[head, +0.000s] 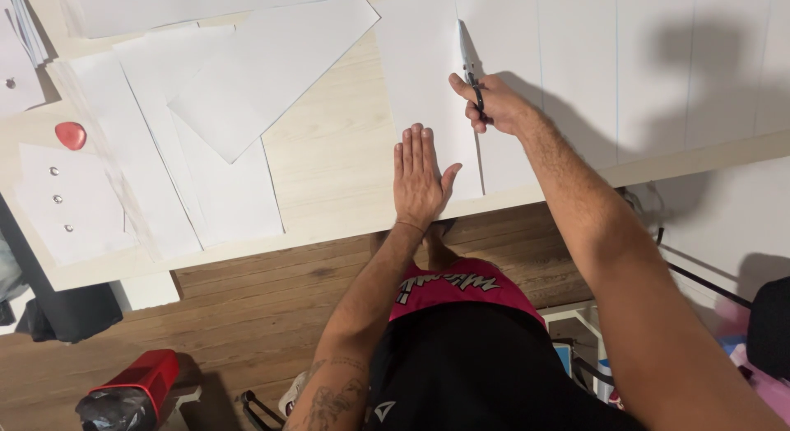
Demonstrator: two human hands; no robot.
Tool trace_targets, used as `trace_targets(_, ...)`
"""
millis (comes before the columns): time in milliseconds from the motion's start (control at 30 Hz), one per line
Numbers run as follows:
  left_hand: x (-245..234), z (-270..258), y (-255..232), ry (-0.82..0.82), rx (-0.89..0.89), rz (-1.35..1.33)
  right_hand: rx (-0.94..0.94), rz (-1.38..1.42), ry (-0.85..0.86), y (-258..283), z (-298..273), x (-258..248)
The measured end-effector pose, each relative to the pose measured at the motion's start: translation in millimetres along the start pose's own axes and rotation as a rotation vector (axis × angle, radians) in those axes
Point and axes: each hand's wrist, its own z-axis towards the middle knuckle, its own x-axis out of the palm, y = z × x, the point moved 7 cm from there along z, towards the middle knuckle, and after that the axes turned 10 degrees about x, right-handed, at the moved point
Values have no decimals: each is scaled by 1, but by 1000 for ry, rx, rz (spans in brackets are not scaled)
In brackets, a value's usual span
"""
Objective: Cutting strips of paper along pre-marked lines using scissors
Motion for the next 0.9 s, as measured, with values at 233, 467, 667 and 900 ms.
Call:
trace_targets(233,-7,2,1,-62,5,-11,13,16,2,15,10,-1)
trace_targets(467,-17,5,-4,-15,37,35,78,3,25,32,15,-2)
trace_targets(667,-19,6,-4,43,63,63,155,-7,28,42,16,0)
trace_targets(900,-22,8,-4,73,56,70,153,-9,19,49,29,-4)
